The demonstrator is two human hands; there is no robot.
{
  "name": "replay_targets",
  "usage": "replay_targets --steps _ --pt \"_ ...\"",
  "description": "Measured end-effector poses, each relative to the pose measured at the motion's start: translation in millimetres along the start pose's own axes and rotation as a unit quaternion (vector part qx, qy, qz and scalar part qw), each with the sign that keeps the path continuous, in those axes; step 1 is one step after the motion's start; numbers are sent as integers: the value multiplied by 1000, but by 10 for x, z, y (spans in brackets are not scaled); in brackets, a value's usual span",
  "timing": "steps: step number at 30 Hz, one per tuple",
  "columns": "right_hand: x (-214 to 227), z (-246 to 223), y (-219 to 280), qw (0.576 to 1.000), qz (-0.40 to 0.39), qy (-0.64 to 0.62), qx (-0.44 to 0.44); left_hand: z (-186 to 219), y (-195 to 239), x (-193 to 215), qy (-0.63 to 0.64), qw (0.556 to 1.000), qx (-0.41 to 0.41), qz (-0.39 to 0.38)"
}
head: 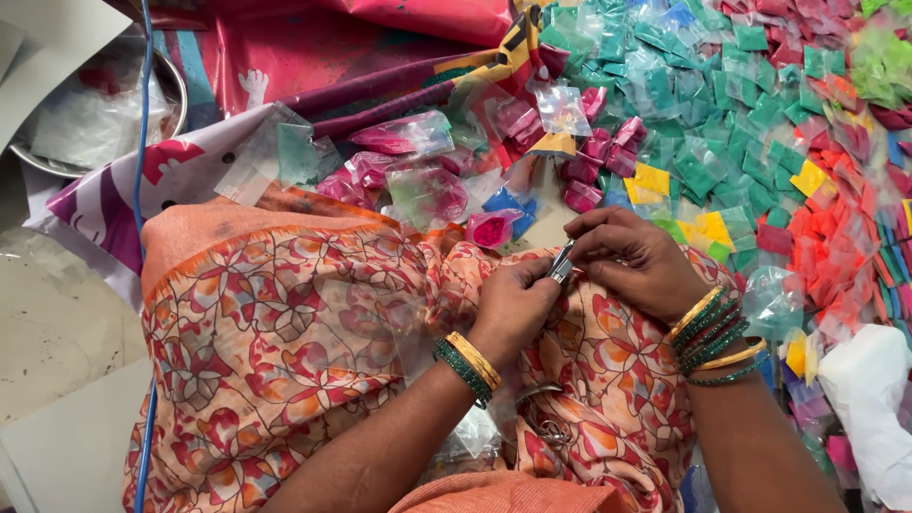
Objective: The person is packaging small bags of colorful powder and sealing them with a stapler.
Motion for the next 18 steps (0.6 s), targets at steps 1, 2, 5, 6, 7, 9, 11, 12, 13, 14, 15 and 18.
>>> replay_targets --steps 1,2,5,6,7,9,11,12,13,14,15,18 --pt "-4 -10 -5 1000 -6 13 1 -11 -4 2 -14 1000 3 3" --pt "-1 -6 -19 1000 -7 13 1 -9 -2 7 -14 1000 4 4" --pt "-12 -16 -48 997 -22 66 14 0 1 21 -31 999 -1 11" --pt "-25 -31 -52 995 -27 87 28 6 2 23 -38 999 -5 11" --pt "-38 -45 -56 993 -31 109 41 11 2 26 -46 999 -10 11" --pt "-46 -36 -49 994 -32 96 36 17 8 26 -60 998 -16 12" --pt "-37 1 -42 996 -33 83 30 49 22 23 -74 997 -22 12" --pt "-33 31 -39 997 -40 59 28 79 37 24 -95 995 -26 15" --pt "-30 60 -36 998 -46 34 26 110 52 25 -116 993 -29 17" --pt "-29 68 -33 998 -47 34 26 116 58 28 -116 993 -29 18" --pt "-23 84 -31 999 -44 6 19 127 64 31 -123 992 -31 20" --pt "-16 83 -29 999 -43 18 24 105 62 32 -124 991 -39 23"
Point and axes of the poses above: each hand's wrist, its own y-axis away from the middle knuckle, its own x-axis out of the back of the hand, z = x × y, the point moved 6 cm from there along -y, towards the middle knuckle, and after that the axes turned 2 degrees about -z, right-handed, at the moved point
